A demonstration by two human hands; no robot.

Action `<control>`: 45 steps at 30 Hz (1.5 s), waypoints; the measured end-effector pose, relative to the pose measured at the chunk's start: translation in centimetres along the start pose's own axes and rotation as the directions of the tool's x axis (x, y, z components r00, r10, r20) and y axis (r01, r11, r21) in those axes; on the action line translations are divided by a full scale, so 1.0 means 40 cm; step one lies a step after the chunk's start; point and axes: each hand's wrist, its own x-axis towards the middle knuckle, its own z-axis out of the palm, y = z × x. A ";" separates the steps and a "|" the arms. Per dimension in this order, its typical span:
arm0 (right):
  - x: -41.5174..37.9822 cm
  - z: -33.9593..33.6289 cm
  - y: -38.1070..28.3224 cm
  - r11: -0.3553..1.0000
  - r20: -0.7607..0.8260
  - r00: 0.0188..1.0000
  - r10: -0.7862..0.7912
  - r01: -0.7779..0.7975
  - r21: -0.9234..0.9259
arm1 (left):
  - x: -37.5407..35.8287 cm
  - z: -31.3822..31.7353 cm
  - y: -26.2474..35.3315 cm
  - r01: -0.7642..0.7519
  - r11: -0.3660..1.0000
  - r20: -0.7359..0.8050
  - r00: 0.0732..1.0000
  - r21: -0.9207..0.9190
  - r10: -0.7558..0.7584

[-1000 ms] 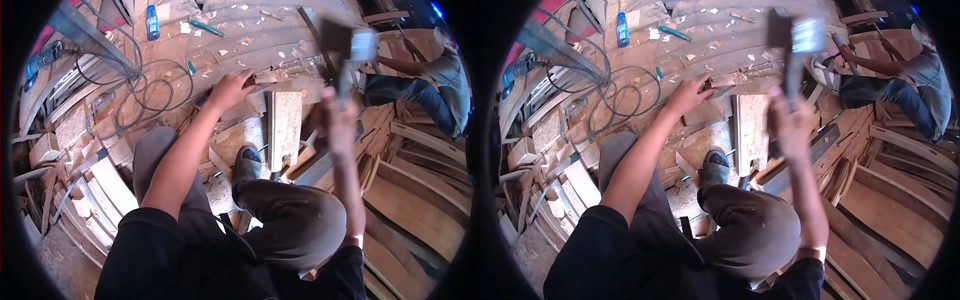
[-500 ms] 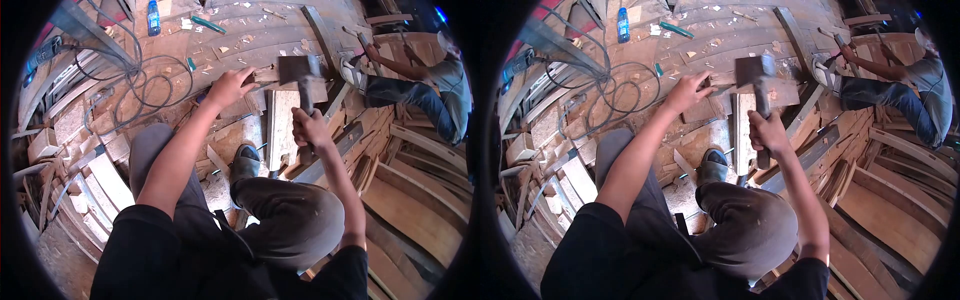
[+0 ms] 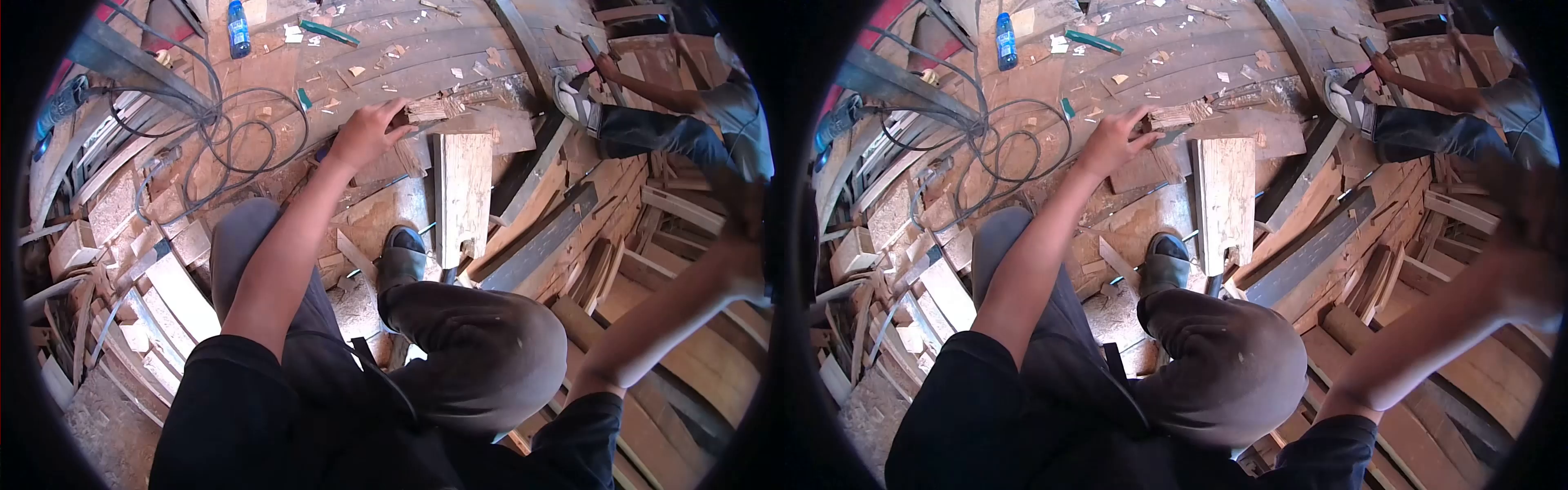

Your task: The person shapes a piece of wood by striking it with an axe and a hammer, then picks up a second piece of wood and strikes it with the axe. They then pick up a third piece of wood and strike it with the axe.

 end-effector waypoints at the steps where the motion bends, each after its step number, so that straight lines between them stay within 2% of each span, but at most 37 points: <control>1: -0.012 0.003 0.004 1.000 0.012 1.000 0.016 -0.016 0.015 | 0.000 0.000 -0.004 -0.012 1.000 -0.005 1.000 0.013 0.012; 4: -0.125 0.007 0.066 0.997 0.059 0.997 0.042 -0.046 0.068 | -0.008 0.002 0.003 -0.004 1.000 -0.016 1.000 0.025 0.005; 6: -0.281 0.033 0.154 0.960 0.175 0.985 0.010 0.040 -0.278 | -0.007 -0.005 0.001 -0.011 1.000 -0.020 1.000 0.020 0.011; 7: -0.380 0.061 0.187 0.916 0.366 0.839 0.402 -0.375 -0.145 | -0.006 -0.005 -0.002 -0.025 1.000 -0.018 1.000 0.012 0.025; 8: -0.478 0.089 0.220 0.512 0.498 0.357 0.791 -0.831 -0.218 | -0.014 -0.004 -0.005 -0.034 0.999 -0.014 0.999 0.002 0.034; 9: -0.576 0.118 0.253 0.132 0.469 -0.094 0.878 -0.894 -0.427 | -0.024 0.000 -0.004 -0.031 0.999 -0.002 1.000 0.016 0.031; 11: -0.578 0.093 0.243 0.054 0.505 -0.176 0.845 -0.911 -0.409 | -0.011 0.009 0.004 -0.064 0.997 0.042 0.997 0.041 0.062; 12: -0.562 0.102 0.245 0.029 0.535 -0.219 0.816 -0.909 -0.417 | -0.003 -0.003 0.010 -0.031 0.999 0.033 0.999 0.017 0.030; 14: -0.551 0.104 0.222 0.006 0.544 -0.201 0.815 -0.935 -0.355 | -0.023 -0.009 0.038 0.038 0.998 0.063 0.997 -0.050 -0.035; 17: -0.547 0.119 0.203 0.058 0.574 -0.126 0.809 -0.955 -0.291 | -0.017 0.017 0.001 -0.076 0.996 -0.060 0.996 -0.048 0.073; 20: -0.548 0.118 0.186 0.132 0.578 -0.071 0.813 -0.944 -0.301 | -0.004 -0.010 0.022 -0.038 0.996 -0.031 0.999 -0.081 0.036; 23: -0.584 0.111 0.206 0.189 0.557 -0.024 0.830 -0.928 -0.322 | -0.004 -0.031 0.020 -0.063 0.992 0.026 0.997 -0.111 0.067; 25: -0.638 0.111 0.232 0.239 0.544 -0.011 0.839 -0.890 -0.388 | -0.013 -0.031 0.013 -0.064 0.992 0.084 0.994 -0.109 0.073; 26: -0.653 0.113 0.227 0.260 0.486 0.007 0.874 -0.852 -0.456 | -0.022 -0.029 0.006 -0.061 0.992 0.115 0.991 -0.106 0.073; 27: -0.663 0.105 0.227 0.240 0.499 -0.031 0.866 -0.851 -0.468 | -0.028 -0.030 0.007 -0.060 0.997 0.109 0.992 -0.056 0.066; 29: -0.698 0.094 0.226 0.213 0.475 -0.042 0.879 -0.857 -0.469 | -0.047 -0.015 0.013 -0.053 0.998 0.107 0.993 0.034 0.049; 33: -0.777 0.059 0.253 0.259 0.418 -0.004 0.909 -0.779 -0.572 | -0.060 0.004 0.048 0.025 0.999 0.183 0.983 0.022 -0.029; 35: -0.816 0.043 0.271 0.290 0.364 0.052 0.930 -0.712 -0.639 | -0.068 0.023 0.038 -0.019 0.996 0.180 0.984 0.083 0.004; 36: -0.818 0.040 0.270 0.251 0.349 0.011 0.937 -0.717 -0.651 | -0.074 0.030 0.033 -0.039 0.993 0.177 0.984 0.114 0.018; 39: -0.890 0.013 0.292 0.336 0.337 0.141 0.931 -0.694 -0.637 | -0.069 0.030 0.038 -0.095 0.988 0.249 0.966 0.118 0.063; 42: -0.895 0.009 0.284 0.296 0.336 0.110 0.935 -0.765 -0.572 | -0.062 0.032 0.047 -0.087 0.987 0.303 0.952 0.134 0.042; 45: -0.883 0.022 0.264 0.129 0.272 0.016 0.962 -0.906 -0.403 | -0.040 0.025 0.008 -0.132 0.991 0.392 0.911 -0.026 0.132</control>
